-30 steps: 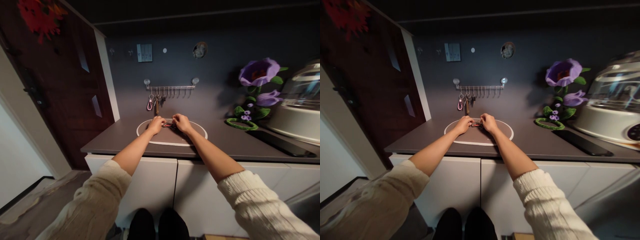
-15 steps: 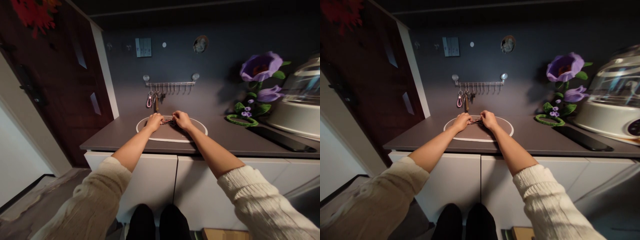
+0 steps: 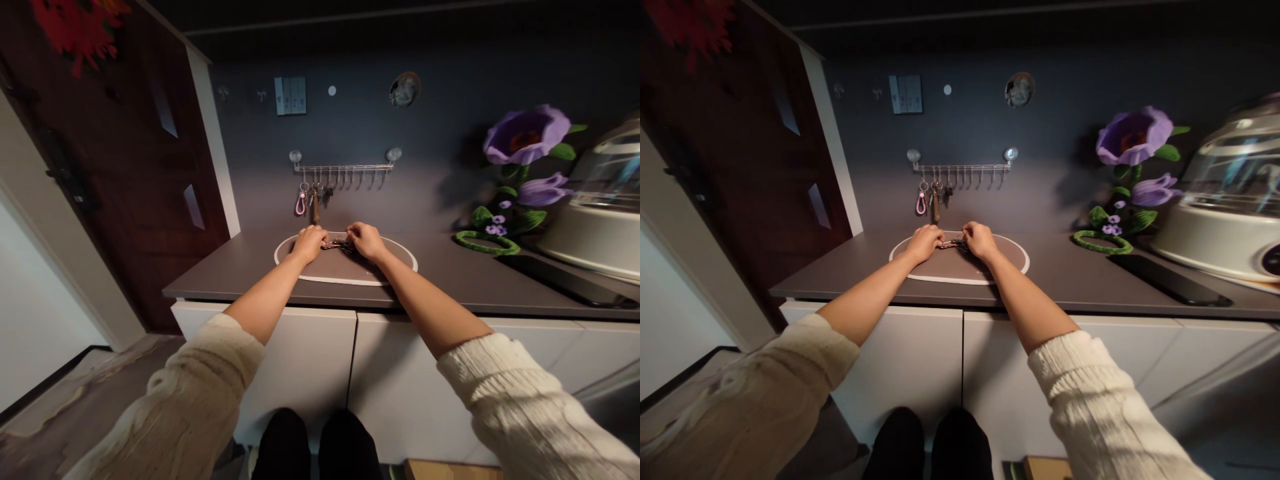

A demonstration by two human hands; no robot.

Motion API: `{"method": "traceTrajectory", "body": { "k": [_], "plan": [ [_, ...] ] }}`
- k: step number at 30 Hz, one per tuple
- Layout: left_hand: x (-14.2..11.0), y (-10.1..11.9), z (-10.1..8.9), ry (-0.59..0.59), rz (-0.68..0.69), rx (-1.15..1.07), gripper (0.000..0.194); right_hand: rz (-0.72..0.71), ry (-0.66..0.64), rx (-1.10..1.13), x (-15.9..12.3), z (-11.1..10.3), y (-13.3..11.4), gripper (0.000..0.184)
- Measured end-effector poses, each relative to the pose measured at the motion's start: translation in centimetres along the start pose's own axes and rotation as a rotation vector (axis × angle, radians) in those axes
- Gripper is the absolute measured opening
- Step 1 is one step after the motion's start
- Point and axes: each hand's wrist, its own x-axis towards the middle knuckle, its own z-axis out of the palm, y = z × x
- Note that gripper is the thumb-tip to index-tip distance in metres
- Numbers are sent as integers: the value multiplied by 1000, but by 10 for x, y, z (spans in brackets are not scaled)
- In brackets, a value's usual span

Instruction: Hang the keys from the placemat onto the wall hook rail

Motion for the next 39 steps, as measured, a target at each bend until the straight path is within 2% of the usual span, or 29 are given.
{"method": "traceTrajectory", "body": {
  "k": [9,19,25,30,36,39],
  "plan": [
    [0,-3,1,30,-40,-25,13,-9,-6,-31,0,1,2,18],
    [4,-5,6,128,-183,-272,10,-3,-14,-35,-1,-2,-2,18],
    [6,-1,3,182,-263,-477,10,-15,-13,-47,0,-2,-1,18],
    [11,-2,8,229,-305,-691,9,-12,-13,-22,0,-1,-1,18],
    [14,1,8,238,-411,-920,6,-1,-28,2,-1,-3,-5,19],
    [14,4,6,228,-459,-1043,5,-39,-19,16,-1,-2,-6,19]
  ]
}}
